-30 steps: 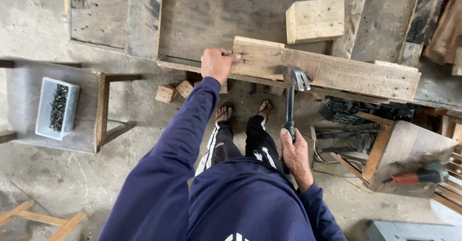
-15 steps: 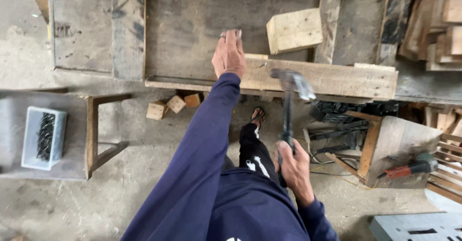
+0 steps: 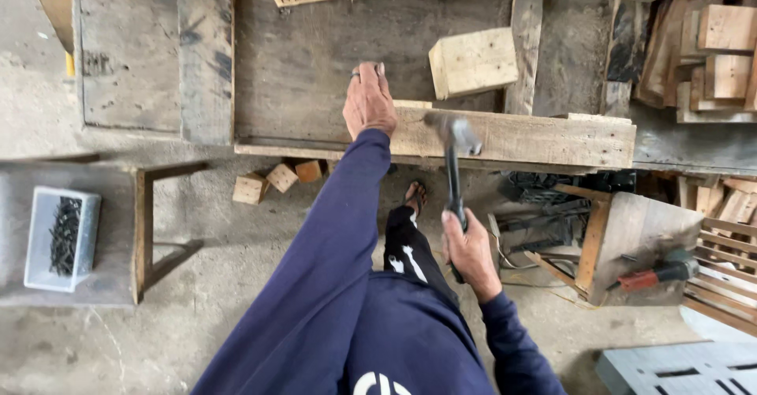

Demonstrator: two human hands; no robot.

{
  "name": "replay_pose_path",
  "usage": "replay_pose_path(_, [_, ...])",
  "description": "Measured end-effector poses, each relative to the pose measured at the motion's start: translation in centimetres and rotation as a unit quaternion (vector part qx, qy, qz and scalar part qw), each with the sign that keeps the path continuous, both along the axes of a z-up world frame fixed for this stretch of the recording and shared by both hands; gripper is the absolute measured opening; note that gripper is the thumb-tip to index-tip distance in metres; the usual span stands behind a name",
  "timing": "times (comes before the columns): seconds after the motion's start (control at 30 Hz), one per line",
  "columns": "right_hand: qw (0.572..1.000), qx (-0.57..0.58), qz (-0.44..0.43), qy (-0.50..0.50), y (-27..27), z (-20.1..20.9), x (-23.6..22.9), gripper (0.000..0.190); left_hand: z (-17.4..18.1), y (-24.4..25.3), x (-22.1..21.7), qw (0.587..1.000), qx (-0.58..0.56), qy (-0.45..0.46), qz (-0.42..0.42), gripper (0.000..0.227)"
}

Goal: The person assembles wooden blocks by placing them on a workbench and securing them with nails using a hammer. The person repeatedly positions the blocks, hammers nails into them, and adjusts their placement to ensure alignment.

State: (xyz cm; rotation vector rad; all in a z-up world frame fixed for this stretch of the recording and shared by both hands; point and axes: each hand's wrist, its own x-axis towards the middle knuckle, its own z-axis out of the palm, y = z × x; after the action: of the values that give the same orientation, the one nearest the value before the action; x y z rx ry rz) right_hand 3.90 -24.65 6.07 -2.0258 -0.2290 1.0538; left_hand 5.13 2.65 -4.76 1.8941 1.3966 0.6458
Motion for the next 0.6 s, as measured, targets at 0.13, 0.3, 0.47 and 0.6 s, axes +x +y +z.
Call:
replay_pose_path(0.13, [0.914, 0.403, 0.000, -0.038, -1.0, 6.0, 2.5, 0.055, -0.3, 0.0, 0.8, 0.999, 0.025, -0.033, 0.022, 0.022])
replay_pose_path(0.3, [0.806, 0.492, 0.048, -0.324, -3.6, 7.9, 4.2, 0.038, -0.7, 0.1, 0.0, 0.999, 0.019, -0.032, 0.019, 0.022])
replay_pose_path(0.47, [0.999, 0.001, 0.016, -0.043, 0.8, 0.3, -0.9, 0.025, -0.4, 1.1, -0.1, 0.998, 0.031, -0.041, 0.030, 0.024])
replay_pose_path(0.6, [0.981, 0.145, 0.011, -0.129, 0.4, 4.3, 1.1, 0.024, -0.9, -0.5, -0.3, 0.999, -0.049, -0.001, 0.014, 0.023])
